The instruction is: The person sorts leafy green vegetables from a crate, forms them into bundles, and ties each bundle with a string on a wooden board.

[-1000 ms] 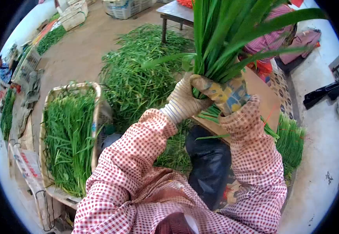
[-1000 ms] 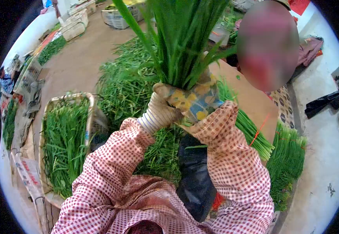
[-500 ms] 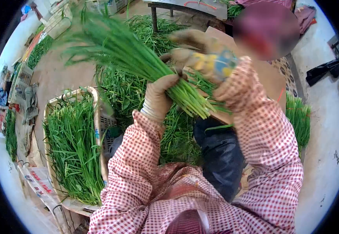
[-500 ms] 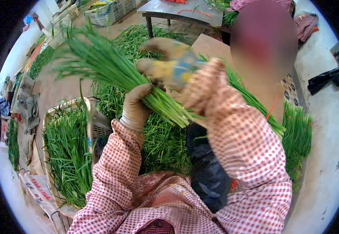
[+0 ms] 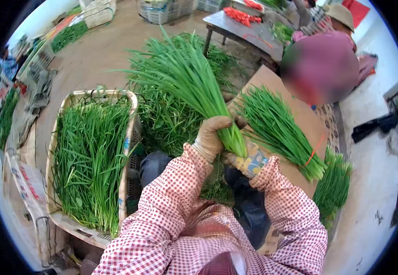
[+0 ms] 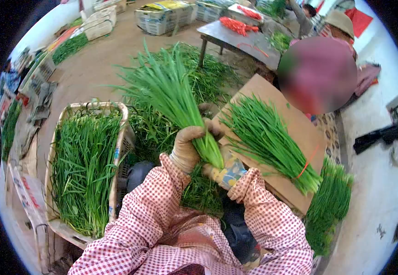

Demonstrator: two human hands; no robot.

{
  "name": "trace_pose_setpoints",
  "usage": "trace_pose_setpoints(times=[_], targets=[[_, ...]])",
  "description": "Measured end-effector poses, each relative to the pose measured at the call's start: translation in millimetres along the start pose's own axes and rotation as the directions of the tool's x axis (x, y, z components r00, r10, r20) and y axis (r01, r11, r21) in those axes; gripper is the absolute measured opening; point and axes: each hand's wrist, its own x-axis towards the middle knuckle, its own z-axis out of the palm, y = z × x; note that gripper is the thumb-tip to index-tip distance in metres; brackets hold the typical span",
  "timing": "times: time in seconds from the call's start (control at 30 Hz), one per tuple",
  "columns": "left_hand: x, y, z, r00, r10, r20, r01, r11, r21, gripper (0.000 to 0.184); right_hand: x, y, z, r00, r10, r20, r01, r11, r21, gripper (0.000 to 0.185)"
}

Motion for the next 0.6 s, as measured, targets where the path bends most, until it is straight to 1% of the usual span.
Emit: trace_pose_setpoints(times=[0.03, 0.07, 0.1, 0.13, 0.17, 0.23, 0.27, 0.3, 0.37, 0.4, 0.43, 0.47, 0.5, 0.53, 0.57, 0.6], targets=[[2, 5, 7, 1.000, 0.026, 0.013, -0.026, 0.998, 0.053, 0.069, 5, -3, 2, 0.991, 0.136, -0.001, -0.131, 0.957, 0.258, 0.069], [5, 7, -4, 0.998, -0.009, 0.059, 0.002, 0.994, 0.113, 0.070, 5, -8, -10, 0.994, 0.093, -0.065, -0.087, 0.992, 0.089, 0.058], [3, 5, -10, 0.998, 0.010, 0.062, -0.017, 0.993, 0.114, 0.070, 20, 1, -14, 0.969, -0.157, -0.192, 0.097, 0.952, -0.291, 0.051], [-2, -1, -16, 0.995, -0.088, 0.045, 0.082, 0.990, 0.117, 0.069, 33, -5, -21, 0.936, -0.274, -0.220, 0.151, 0.879, -0.452, 0.052], [-11, -10, -21, 0.981, -0.191, 0.026, 0.186, 0.976, 0.116, 0.069, 46, -12, -28, 0.932, -0.292, -0.213, 0.137, 0.832, -0.537, 0.053], [-43, -47, -35, 0.909, -0.402, -0.105, 0.407, 0.913, 0.025, 0.080, 69, -23, -33, 0.949, -0.245, -0.197, 0.046, 0.729, -0.683, 0.055], [-59, -49, -17, 0.883, -0.439, -0.164, 0.446, 0.895, 0.003, 0.081, 77, -28, -31, 0.963, -0.198, -0.182, -0.005, 0.665, -0.747, 0.056], [-63, -54, -12, 0.865, -0.458, -0.206, 0.453, 0.889, -0.072, 0.071, 75, -29, -26, 0.974, -0.150, -0.173, -0.048, 0.605, -0.795, 0.057], [-59, -46, 5, 0.942, -0.331, -0.049, 0.319, 0.932, -0.174, 0.053, 56, -25, -17, 0.986, -0.060, -0.154, -0.104, 0.495, -0.863, 0.059], [-50, -50, -14, 0.924, -0.370, -0.097, 0.330, 0.900, -0.286, 0.052, 40, -19, -12, 0.990, -0.009, -0.143, -0.124, 0.455, -0.882, 0.060], [-46, -40, -13, 0.900, -0.414, -0.135, 0.334, 0.856, -0.395, 0.050, 23, -11, -6, 0.991, 0.059, -0.124, -0.137, 0.433, -0.891, 0.061], [-52, -40, -6, 0.894, -0.323, -0.310, 0.177, 0.892, -0.416, 0.044, 7, -3, -1, 0.987, 0.120, -0.108, -0.149, 0.420, -0.895, 0.062], [-51, -51, -23, 0.835, -0.398, -0.381, 0.165, 0.840, -0.516, 0.035, -10, 2, 5, 0.959, 0.275, -0.074, -0.191, 0.426, -0.885, 0.067], [-55, -60, -38, 0.832, -0.393, -0.392, 0.143, 0.834, -0.532, 0.031, -31, 26, 12, 0.979, 0.190, -0.075, -0.164, 0.512, -0.843, 0.072], [-62, -67, -51, 0.830, -0.388, -0.401, 0.124, 0.829, -0.546, 0.028, -51, 16, 23, 0.945, 0.309, -0.104, -0.246, 0.465, -0.850, 0.094], [-72, -74, -60, 0.860, -0.348, -0.372, 0.155, 0.875, -0.458, 0.034, -69, 35, 30, 0.964, 0.250, -0.087, -0.216, 0.551, -0.806, 0.094]])
